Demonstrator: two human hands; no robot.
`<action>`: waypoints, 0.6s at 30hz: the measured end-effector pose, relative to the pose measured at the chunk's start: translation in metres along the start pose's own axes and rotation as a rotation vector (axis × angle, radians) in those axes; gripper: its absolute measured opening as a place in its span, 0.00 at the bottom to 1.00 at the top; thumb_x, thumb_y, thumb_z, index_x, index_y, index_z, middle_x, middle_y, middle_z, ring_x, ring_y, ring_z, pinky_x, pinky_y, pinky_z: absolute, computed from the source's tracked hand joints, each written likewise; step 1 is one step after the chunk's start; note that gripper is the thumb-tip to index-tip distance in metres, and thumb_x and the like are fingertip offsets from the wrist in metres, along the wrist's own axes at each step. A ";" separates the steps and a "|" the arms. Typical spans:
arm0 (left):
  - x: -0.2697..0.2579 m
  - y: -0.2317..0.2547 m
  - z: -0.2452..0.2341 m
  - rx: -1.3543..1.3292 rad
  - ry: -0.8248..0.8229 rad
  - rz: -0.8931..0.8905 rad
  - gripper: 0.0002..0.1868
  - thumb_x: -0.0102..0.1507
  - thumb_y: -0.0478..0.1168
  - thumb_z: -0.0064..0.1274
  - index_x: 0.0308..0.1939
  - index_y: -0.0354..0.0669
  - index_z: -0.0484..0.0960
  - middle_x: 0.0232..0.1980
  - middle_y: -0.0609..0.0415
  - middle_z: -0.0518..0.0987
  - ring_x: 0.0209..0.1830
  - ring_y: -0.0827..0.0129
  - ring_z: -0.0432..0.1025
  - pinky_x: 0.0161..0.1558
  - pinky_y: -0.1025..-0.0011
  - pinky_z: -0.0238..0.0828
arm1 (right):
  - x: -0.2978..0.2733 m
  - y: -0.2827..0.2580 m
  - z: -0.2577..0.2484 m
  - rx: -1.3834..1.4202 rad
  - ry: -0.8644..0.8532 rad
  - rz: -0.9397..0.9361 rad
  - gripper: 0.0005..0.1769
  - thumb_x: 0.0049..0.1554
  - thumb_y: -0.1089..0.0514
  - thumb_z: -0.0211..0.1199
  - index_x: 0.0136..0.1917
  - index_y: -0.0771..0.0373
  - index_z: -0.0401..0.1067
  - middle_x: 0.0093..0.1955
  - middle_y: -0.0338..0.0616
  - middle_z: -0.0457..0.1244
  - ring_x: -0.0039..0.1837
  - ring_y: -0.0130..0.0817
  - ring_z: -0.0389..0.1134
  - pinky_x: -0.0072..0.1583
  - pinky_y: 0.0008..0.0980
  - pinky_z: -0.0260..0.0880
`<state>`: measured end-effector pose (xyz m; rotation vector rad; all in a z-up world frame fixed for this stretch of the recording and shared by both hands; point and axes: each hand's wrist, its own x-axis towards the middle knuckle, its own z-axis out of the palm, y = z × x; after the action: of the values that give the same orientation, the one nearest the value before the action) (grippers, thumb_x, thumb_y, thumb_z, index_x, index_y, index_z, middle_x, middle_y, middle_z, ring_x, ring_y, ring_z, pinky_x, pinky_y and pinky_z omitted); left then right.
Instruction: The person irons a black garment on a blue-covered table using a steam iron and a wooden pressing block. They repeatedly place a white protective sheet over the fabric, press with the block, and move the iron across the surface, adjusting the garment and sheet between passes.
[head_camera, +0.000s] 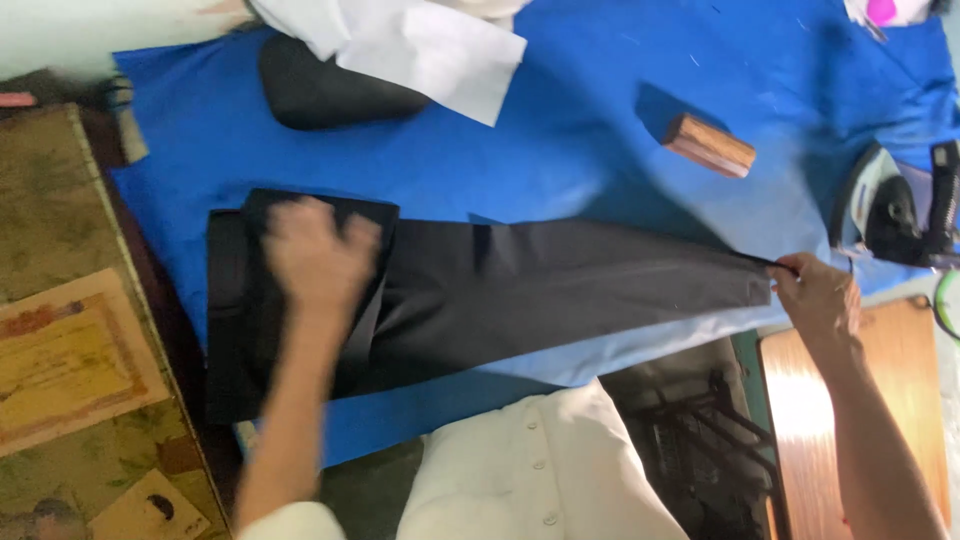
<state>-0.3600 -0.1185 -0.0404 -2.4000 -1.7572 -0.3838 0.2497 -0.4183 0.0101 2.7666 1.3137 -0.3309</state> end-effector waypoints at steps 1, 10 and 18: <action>-0.015 0.015 0.013 0.010 0.008 -0.011 0.34 0.72 0.64 0.40 0.60 0.35 0.79 0.62 0.35 0.77 0.65 0.36 0.68 0.56 0.42 0.65 | 0.005 -0.003 0.004 0.005 0.004 -0.015 0.13 0.66 0.49 0.62 0.60 0.54 0.81 0.41 0.42 0.74 0.50 0.42 0.75 0.47 0.41 0.72; -0.112 -0.046 -0.035 -0.283 0.211 -0.581 0.07 0.71 0.41 0.57 0.48 0.42 0.83 0.40 0.51 0.83 0.34 0.59 0.78 0.36 0.64 0.74 | 0.059 0.042 0.029 -0.043 -0.056 -0.004 0.21 0.65 0.40 0.59 0.58 0.53 0.82 0.46 0.51 0.74 0.54 0.53 0.74 0.55 0.44 0.68; -0.158 -0.079 -0.069 -0.039 0.424 -0.618 0.17 0.75 0.33 0.42 0.65 0.22 0.65 0.61 0.26 0.63 0.62 0.32 0.60 0.61 0.39 0.58 | 0.068 0.056 0.043 -0.077 -0.050 0.088 0.18 0.64 0.38 0.59 0.58 0.45 0.81 0.44 0.48 0.74 0.53 0.54 0.73 0.51 0.47 0.68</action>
<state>-0.4886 -0.2563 -0.0226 -1.5690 -2.2260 -0.9183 0.3275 -0.4090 -0.0487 2.7232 1.1644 -0.3348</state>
